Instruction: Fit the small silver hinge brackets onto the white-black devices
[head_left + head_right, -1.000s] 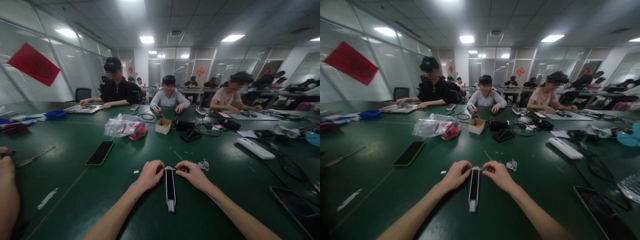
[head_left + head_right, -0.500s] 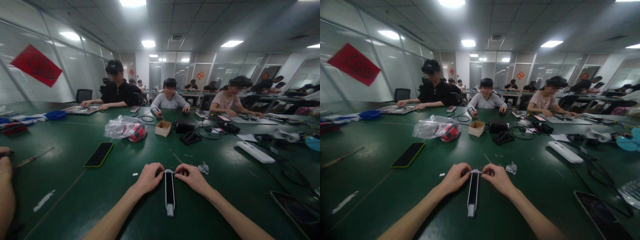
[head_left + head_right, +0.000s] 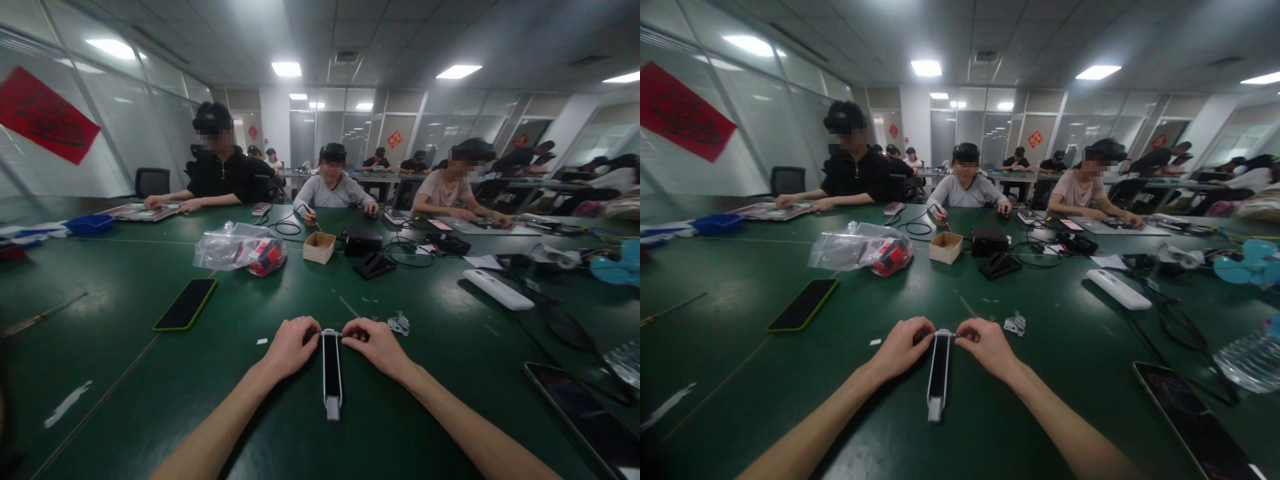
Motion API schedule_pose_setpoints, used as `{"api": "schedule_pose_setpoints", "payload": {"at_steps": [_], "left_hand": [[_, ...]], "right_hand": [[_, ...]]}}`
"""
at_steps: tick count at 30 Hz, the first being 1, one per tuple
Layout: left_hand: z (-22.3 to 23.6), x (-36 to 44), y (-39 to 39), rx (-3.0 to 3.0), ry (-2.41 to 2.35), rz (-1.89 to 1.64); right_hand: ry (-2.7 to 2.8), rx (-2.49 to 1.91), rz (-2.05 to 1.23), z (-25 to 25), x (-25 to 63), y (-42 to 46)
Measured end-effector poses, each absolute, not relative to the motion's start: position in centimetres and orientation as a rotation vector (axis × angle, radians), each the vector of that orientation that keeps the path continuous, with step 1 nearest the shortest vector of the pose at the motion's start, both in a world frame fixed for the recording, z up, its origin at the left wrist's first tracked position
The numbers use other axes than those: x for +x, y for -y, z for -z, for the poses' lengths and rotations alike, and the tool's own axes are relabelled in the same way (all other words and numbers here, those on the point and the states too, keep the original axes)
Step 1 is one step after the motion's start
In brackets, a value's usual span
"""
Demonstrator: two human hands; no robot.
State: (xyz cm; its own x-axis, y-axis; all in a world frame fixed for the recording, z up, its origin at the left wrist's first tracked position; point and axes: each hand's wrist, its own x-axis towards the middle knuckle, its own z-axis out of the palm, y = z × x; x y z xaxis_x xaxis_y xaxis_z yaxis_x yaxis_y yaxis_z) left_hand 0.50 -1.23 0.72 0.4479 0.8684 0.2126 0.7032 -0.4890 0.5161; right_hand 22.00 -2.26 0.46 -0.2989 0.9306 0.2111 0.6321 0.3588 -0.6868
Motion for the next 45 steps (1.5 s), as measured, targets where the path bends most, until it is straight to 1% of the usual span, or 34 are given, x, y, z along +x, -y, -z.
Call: {"api": "schedule_pose_setpoints", "payload": {"at_steps": [15, 23, 32, 45], "left_hand": [[-0.76, 0.5, 1.16, 2.348, -1.33, -0.648], [-0.84, 0.48, 1.27, 2.338, -1.32, -0.646], [-0.67, 0.5, 1.2, 2.342, -1.323, -0.656], [-0.83, 0.32, 1.12, 2.372, -1.361, -0.631]], "right_hand": [[2.027, -1.39, -0.57, -0.25, 21.81, 2.37], [2.044, -1.412, -0.588, -0.38, 21.93, 2.36], [2.127, -1.403, -0.493, -0.04, 22.05, 2.11], [2.042, -1.372, -0.522, -0.09, 22.02, 2.41]]}}
